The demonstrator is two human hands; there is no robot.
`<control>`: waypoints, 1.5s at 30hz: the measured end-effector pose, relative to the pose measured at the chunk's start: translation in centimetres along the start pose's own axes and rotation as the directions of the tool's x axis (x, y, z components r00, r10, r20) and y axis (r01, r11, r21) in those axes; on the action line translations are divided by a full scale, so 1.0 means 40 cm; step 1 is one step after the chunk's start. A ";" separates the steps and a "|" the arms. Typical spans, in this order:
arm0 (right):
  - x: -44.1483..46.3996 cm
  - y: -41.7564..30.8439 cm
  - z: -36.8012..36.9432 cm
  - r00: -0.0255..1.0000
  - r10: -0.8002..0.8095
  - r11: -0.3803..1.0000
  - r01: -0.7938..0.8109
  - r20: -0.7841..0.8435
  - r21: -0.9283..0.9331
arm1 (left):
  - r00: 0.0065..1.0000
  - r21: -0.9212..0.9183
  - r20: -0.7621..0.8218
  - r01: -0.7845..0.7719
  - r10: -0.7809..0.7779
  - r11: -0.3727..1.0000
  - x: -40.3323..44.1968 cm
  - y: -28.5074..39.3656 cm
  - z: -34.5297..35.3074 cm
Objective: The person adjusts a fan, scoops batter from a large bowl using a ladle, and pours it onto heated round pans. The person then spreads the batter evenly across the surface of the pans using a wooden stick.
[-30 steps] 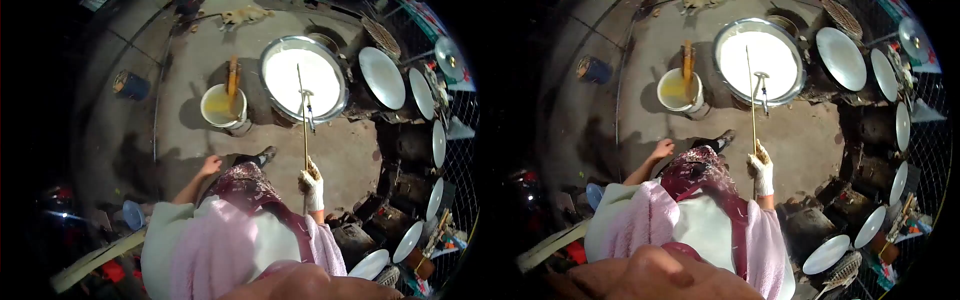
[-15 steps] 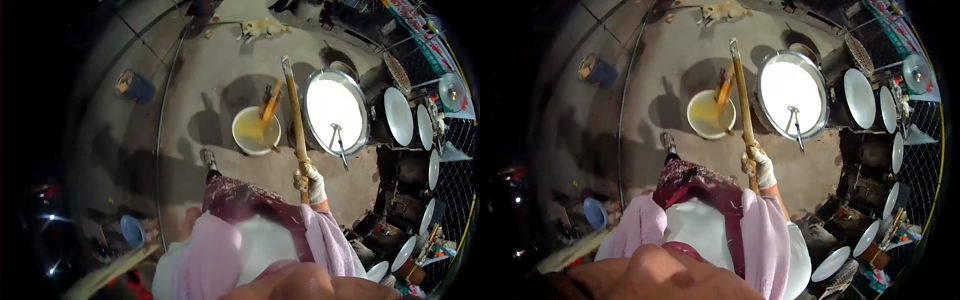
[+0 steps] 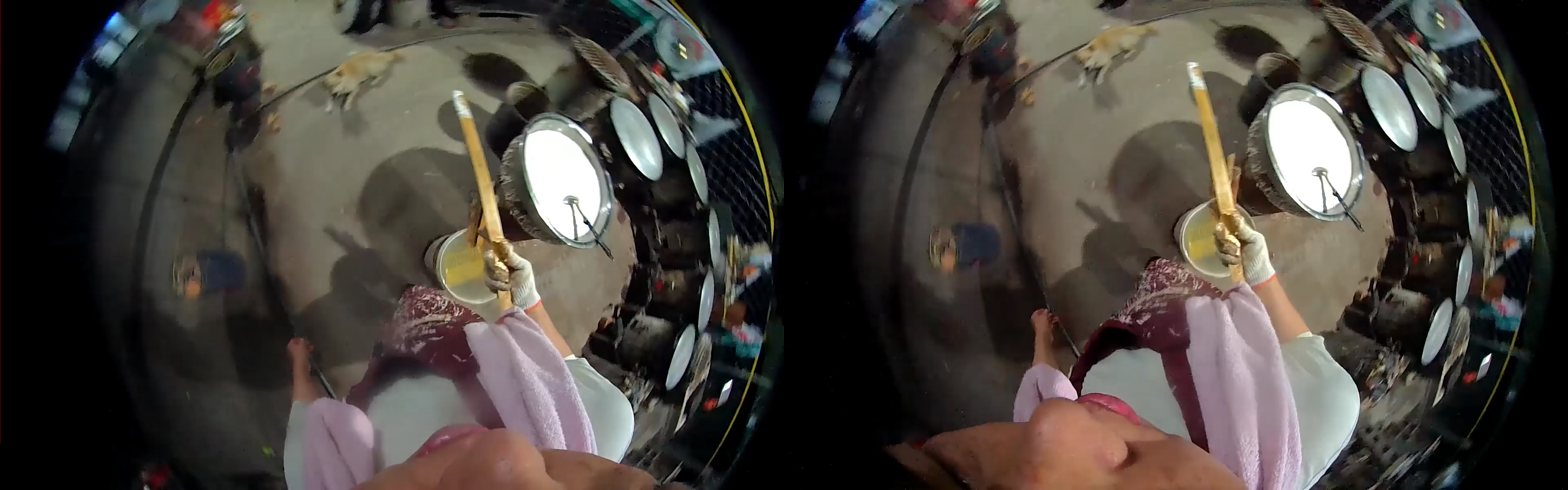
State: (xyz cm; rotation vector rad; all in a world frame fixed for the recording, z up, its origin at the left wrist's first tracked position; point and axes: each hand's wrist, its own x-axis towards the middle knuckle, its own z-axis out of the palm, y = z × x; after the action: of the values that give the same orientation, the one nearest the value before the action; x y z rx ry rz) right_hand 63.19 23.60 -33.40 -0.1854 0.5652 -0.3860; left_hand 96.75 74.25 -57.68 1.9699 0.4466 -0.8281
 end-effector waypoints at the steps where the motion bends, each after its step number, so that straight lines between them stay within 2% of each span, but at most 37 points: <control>1: 0.032 -0.005 0.026 0.999 -0.021 0.999 0.020 -0.041 -0.025 | 0.998 0.048 0.054 -0.030 0.027 0.998 0.074 0.088 0.045; 2: 0.071 -0.002 0.048 0.992 -0.119 0.990 0.115 -0.048 -0.081 | 0.988 0.079 0.140 -0.072 0.060 0.994 0.148 0.163 0.098; 3: 0.112 -0.014 0.045 0.990 -0.115 0.991 0.120 0.085 -0.058 | 0.972 0.108 0.218 -0.117 0.091 0.987 0.210 0.229 0.143; 5: 0.196 -0.025 0.048 0.989 -0.081 0.994 0.089 0.126 -0.060 | 0.925 0.151 0.350 -0.209 0.145 0.966 0.311 0.326 0.212; 6: 0.246 -0.030 0.078 0.982 -0.187 0.981 0.187 0.004 -0.047 | 0.865 0.187 0.467 -0.297 0.181 0.936 0.352 0.394 0.248; 7: 0.299 -0.052 0.122 0.974 -0.222 0.973 0.224 0.038 -0.061 | 0.794 0.218 0.572 -0.386 0.203 0.897 0.400 0.461 0.265; 8: 0.350 -0.064 0.167 0.974 -0.222 0.973 0.223 0.034 -0.051 | 0.703 0.260 0.625 -0.597 0.339 0.759 0.438 0.532 0.250; 9: 0.401 -0.109 0.201 0.973 -0.226 0.971 0.229 0.041 -0.068 | 0.569 0.255 0.680 -0.774 0.462 0.579 0.492 0.586 0.286; 11: 0.516 -0.167 0.226 0.970 -0.225 0.973 0.228 0.095 -0.023 | 0.795 0.278 0.489 -0.532 0.359 0.800 0.440 0.720 0.303; 12: 0.573 -0.193 0.256 0.962 -0.249 0.968 0.249 0.112 0.011 | 0.753 0.475 0.509 -0.650 0.417 0.593 0.465 0.775 0.293; 13: 0.627 -0.230 0.283 0.952 -0.279 0.960 0.277 0.127 0.034 | 0.707 0.636 0.525 -0.696 0.474 0.333 0.490 0.829 0.283; 14: 0.678 -0.265 0.303 0.959 -0.262 0.965 0.261 0.105 0.024 | 0.704 0.691 0.533 -0.682 0.470 0.239 0.507 0.880 0.286; 15: 0.714 -0.298 0.336 0.957 -0.273 0.962 0.272 0.100 0.017 | 0.709 0.711 0.540 -0.672 0.454 0.205 0.526 0.934 0.304; 17: 0.780 -0.368 0.402 0.955 -0.283 0.958 0.286 0.089 -0.018 | 0.786 0.710 0.501 -0.613 0.363 0.346 0.570 1.031 0.340; 19: 0.850 -0.433 0.434 0.959 -0.276 0.961 0.277 0.062 -0.013 | 0.826 0.725 0.480 -0.564 0.297 0.395 0.621 1.133 0.395; 22: 0.968 -0.543 0.472 0.940 -0.340 0.938 0.339 -0.014 -0.070 | 0.848 0.758 0.470 -0.530 0.244 0.380 0.719 1.278 0.491; 25: 1.086 -0.664 0.496 0.842 -0.493 0.845 0.406 -0.217 -0.347 | 0.845 0.777 0.495 -0.534 0.201 0.333 0.856 1.441 0.634; 26: 1.098 -0.709 0.535 0.828 -0.496 0.850 0.401 -0.260 -0.343 | 0.832 0.775 0.520 -0.555 0.193 0.302 0.910 1.506 0.703; 27: 1.135 -0.754 0.548 0.807 -0.546 0.822 0.464 -0.224 -0.330 | 0.812 0.765 0.548 -0.584 0.201 0.271 0.962 1.589 0.786; 29: 1.184 -0.841 0.584 0.774 -0.591 0.788 0.494 -0.228 -0.367 | 0.777 0.743 0.597 -0.629 0.199 0.227 1.057 1.762 0.973; 31: 1.244 -0.917 0.596 0.738 -0.606 0.790 0.516 -0.297 -0.330 | 0.723 0.691 0.651 -0.691 0.231 0.214 1.138 1.959 1.189; 33: 1.286 -1.004 0.602 0.685 -0.649 0.755 0.530 -0.330 -0.386 | 0.650 0.604 0.709 -0.760 0.274 0.238 1.202 2.166 1.429; 35: 1.304 -1.095 0.613 0.635 -0.682 0.731 0.574 -0.362 -0.370 | 0.582 0.486 0.742 -0.809 0.333 0.330 1.232 2.363 1.688; 36: 1.314 -1.143 0.619 0.609 -0.698 0.716 0.597 -0.377 -0.361 | 0.544 0.416 0.758 -0.829 0.360 0.374 1.229 2.455 1.818; 37: 1.332 -1.196 0.642 0.534 -0.749 0.656 0.680 -0.392 -0.328 | 0.506 0.351 0.774 -0.844 0.381 0.406 1.214 2.534 1.946; 39: 1.356 -1.296 0.634 0.496 -0.754 0.629 0.733 -0.430 -0.257 | 0.418 0.219 0.809 -0.866 0.413 0.450 1.164 2.664 2.180; 43: 1.467 -1.517 0.505 0.385 -0.757 0.554 0.807 -0.528 -0.207 | 0.247 -0.008 0.852 -0.875 0.461 0.483 1.015 2.811 2.551; 44: 1.479 -1.601 0.475 0.369 -0.761 0.543 0.813 -0.534 -0.210 | 0.223 -0.034 0.863 -0.870 0.454 0.493 0.961 2.815 2.619; 45: 1.491 -1.690 0.454 0.362 -0.762 0.536 0.818 -0.537 -0.209 | 0.258 0.014 0.882 -0.851 0.394 0.526 0.909 2.810 2.680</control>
State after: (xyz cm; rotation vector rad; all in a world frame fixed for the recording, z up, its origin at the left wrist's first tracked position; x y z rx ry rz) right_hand 98.92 -60.99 -28.66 -0.2477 1.0539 -1.4942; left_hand 150.22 -75.90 -51.40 1.6592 -1.2552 -1.1981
